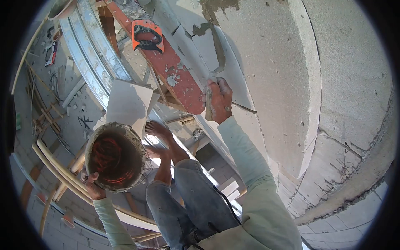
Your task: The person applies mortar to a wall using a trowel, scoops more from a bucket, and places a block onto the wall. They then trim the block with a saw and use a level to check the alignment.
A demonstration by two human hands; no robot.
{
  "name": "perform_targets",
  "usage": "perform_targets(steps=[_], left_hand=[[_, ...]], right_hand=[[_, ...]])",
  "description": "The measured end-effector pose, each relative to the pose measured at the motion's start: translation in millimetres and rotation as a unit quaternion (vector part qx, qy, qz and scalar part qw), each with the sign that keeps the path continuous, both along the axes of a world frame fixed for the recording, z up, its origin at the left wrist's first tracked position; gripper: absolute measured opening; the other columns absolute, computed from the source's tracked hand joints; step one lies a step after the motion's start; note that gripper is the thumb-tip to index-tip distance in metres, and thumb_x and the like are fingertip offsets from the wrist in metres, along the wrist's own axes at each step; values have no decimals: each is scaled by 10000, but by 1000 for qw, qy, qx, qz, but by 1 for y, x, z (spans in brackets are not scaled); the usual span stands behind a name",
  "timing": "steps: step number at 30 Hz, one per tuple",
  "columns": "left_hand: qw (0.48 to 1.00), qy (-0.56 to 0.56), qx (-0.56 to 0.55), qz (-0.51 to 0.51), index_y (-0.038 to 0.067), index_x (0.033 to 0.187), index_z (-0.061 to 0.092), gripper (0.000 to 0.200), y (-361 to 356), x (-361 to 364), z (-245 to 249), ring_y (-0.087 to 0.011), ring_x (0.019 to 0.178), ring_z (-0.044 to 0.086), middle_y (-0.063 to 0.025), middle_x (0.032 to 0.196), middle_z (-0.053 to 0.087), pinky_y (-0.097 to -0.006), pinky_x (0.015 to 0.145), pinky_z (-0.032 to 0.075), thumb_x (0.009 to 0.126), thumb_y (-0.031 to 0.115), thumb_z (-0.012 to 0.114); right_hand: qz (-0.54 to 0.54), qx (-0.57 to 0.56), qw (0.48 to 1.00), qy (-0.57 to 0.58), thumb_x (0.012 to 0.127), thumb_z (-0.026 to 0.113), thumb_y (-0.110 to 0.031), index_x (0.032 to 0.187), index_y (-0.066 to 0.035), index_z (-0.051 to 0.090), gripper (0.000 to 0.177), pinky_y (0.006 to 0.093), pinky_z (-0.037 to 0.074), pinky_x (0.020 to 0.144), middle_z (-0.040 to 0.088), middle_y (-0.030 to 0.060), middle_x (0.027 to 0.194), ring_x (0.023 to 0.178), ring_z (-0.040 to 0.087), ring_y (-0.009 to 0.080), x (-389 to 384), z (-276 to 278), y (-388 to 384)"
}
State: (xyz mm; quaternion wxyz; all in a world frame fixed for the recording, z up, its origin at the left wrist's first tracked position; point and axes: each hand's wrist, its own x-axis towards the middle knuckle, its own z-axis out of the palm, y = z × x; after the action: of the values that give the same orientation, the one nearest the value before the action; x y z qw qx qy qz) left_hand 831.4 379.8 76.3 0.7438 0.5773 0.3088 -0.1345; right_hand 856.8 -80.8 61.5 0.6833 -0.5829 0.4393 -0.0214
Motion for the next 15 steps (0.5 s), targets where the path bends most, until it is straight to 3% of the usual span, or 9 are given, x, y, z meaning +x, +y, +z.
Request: perform_targets(steps=[3, 10, 15], left_hand=[[1000, -6, 7, 3, 43, 687, 506, 163, -1, 3, 3, -164, 863, 557, -39, 914, 614, -295, 890, 417, 565, -11, 600], [1000, -16, 12, 2, 48, 650, 487, 172, -6, 8, 3, -157, 865, 552, -38, 905, 609, -302, 889, 413, 566, -14, 624], [999, -45, -23, 17, 41, 664, 501, 163, -14, 8, -1, -169, 891, 562, -37, 925, 611, -312, 901, 418, 580, -26, 624]], right_hand=[[48, -122, 991, -19, 899, 532, -184, 911, -37, 484, 155, 284, 429, 420, 516, 68, 689, 503, 510, 149, -25, 4, 0], [78, -114, 990, 29, 902, 540, -182, 921, -29, 491, 162, 284, 416, 419, 507, 61, 677, 493, 498, 142, -16, -4, -5], [126, -101, 979, 128, 901, 557, -211, 948, -30, 533, 188, 282, 414, 439, 526, 51, 683, 506, 508, 130, 8, -17, -9]])
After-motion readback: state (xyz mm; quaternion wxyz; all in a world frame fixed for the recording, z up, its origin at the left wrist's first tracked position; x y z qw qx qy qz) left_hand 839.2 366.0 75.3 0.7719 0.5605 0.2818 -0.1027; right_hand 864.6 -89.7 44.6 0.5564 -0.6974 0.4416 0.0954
